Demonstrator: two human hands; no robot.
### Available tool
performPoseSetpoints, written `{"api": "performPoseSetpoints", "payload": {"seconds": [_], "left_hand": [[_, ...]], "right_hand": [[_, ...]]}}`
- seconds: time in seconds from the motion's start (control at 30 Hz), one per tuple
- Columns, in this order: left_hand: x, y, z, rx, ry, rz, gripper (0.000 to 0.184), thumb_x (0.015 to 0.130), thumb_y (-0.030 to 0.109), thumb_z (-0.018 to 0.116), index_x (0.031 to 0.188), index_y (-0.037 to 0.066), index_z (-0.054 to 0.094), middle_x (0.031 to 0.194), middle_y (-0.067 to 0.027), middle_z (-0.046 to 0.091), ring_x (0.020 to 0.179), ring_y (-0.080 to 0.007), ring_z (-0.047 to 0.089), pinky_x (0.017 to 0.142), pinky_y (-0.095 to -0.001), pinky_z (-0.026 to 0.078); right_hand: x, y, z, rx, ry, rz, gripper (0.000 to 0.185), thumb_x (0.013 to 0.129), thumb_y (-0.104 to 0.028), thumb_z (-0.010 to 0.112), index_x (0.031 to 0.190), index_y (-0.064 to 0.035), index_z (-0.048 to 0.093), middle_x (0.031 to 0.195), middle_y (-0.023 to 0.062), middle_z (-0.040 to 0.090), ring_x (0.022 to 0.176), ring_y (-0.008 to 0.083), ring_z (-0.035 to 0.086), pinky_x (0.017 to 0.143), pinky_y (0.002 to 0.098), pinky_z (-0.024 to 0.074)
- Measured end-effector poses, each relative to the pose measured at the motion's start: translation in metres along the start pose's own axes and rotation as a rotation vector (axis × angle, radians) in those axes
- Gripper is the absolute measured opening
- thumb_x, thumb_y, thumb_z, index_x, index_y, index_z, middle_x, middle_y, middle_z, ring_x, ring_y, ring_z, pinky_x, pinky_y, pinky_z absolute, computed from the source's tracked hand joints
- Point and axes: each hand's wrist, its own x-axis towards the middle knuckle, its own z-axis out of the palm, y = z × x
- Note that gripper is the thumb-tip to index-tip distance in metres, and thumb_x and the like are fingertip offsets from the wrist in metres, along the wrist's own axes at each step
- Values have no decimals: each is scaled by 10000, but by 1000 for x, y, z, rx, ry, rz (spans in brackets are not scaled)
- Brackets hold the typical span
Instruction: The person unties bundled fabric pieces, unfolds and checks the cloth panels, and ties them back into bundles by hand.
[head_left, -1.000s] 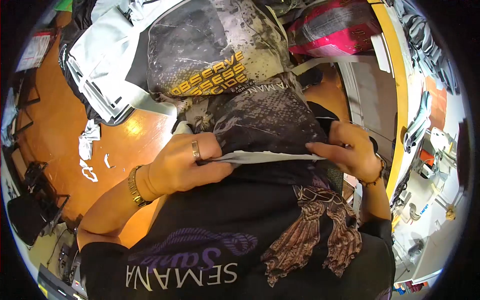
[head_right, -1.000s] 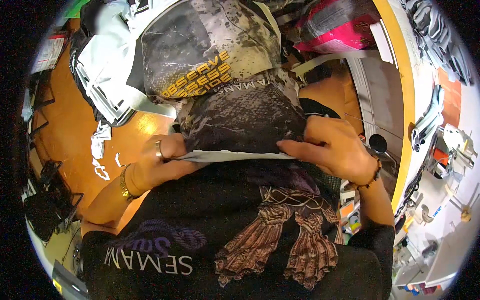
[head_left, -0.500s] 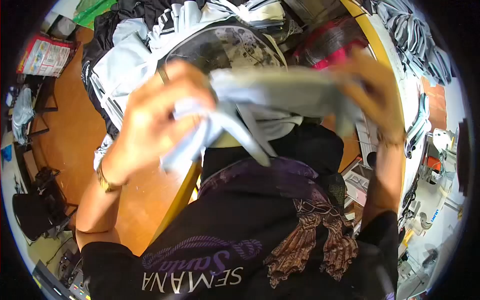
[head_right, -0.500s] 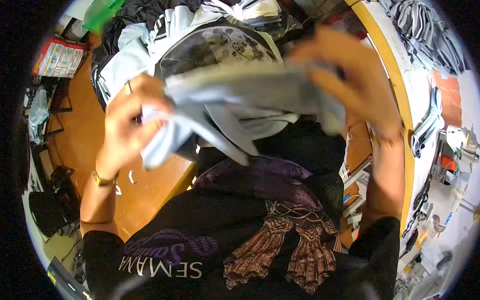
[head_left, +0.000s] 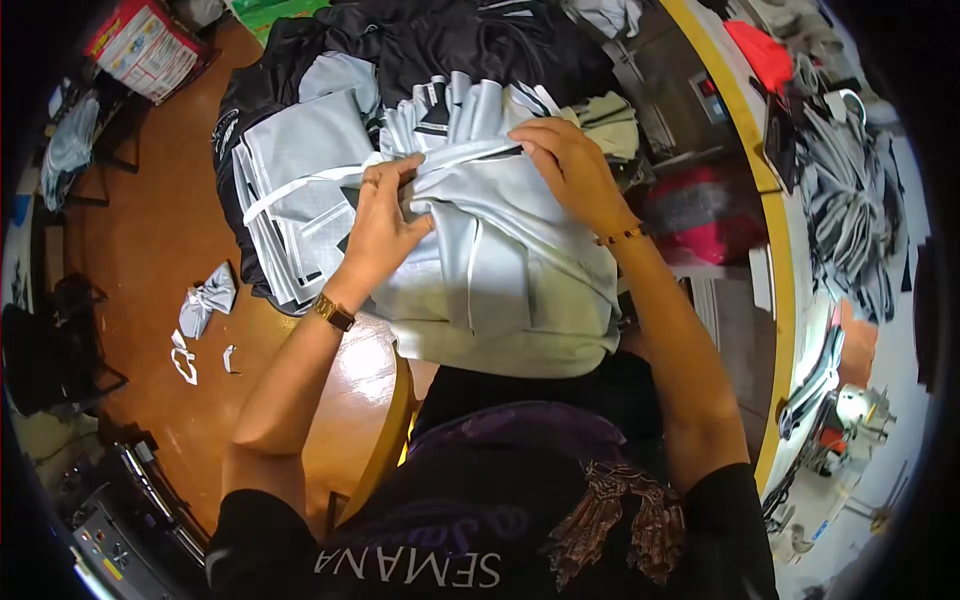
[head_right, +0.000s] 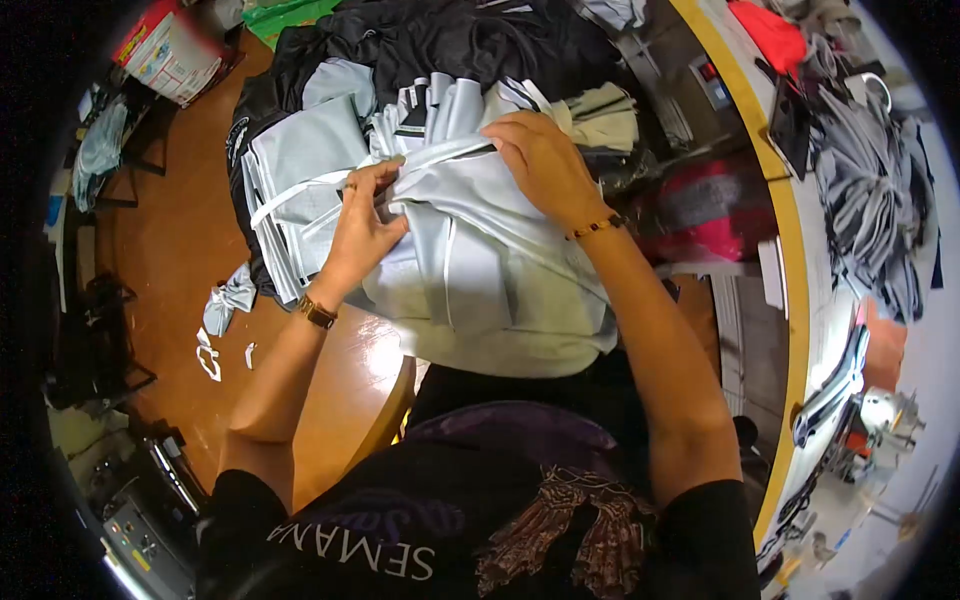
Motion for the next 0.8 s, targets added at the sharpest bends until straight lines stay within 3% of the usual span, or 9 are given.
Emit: {"api": "performPoseSetpoints", "payload": {"seconds": [0.1,0.2,0.33,0.47,0.5,0.6,0.63,0.8], "left_hand": [[-2,-8,-1,19,-21,-73,790,671,69,782,1371,41,418,1240,-164,459,1160,-327,451,1016,-394,412],[2,-18,1,-43,-39,-95,831,650,81,804,1379,31,408,1297,-174,437,1178,-329,445,1018,-387,407],[8,-9,-3,-22,-36,-71,830,636,69,796,1379,81,425,1310,-177,433,1172,-338,460,1025,-390,399],[5,-1,-3,109,35,2,707,627,52,793,1269,122,506,1276,-167,449,1107,-347,489,921,-404,433],[4,10,-4,99,58,-7,551,632,26,757,1146,125,585,1238,-128,495,1089,-325,500,876,-414,421],[-2,18,-10,331,19,318,397,640,8,711,1011,128,644,1173,-74,546,1075,-300,517,881,-425,399],[-6,24,-9,297,20,327,282,651,-8,666,907,109,651,1110,-50,583,1060,-277,538,924,-436,379],[-29,36,-25,157,-139,417,275,676,-62,596,924,54,612,1041,-79,631,1005,-277,592,914,-411,418]], "right_hand": [[14,14,16,-53,-46,62,115,822,-91,652,919,-30,660,833,110,599,816,313,571,729,382,464],[20,16,9,40,-221,282,94,800,-62,658,889,-32,648,812,99,579,826,286,567,740,366,459],[21,16,9,53,-183,206,96,780,-43,661,869,-35,627,813,93,565,819,275,561,741,365,457],[3,-1,4,-79,-104,68,165,797,-71,661,952,-51,610,944,100,577,909,291,562,805,368,456],[-5,-7,1,-121,-84,24,194,805,-85,662,989,-57,608,990,104,581,944,297,560,829,371,454],[-29,-21,-1,-145,-166,28,308,819,-135,670,1110,-77,586,1121,109,566,1048,320,531,905,396,429],[-35,-25,0,-135,-157,52,379,818,-167,677,1174,-88,571,1164,112,562,1085,330,514,933,414,412],[-46,-12,5,-125,-95,155,255,808,-141,688,1034,-64,598,1083,110,557,1027,319,522,905,397,422]]}}
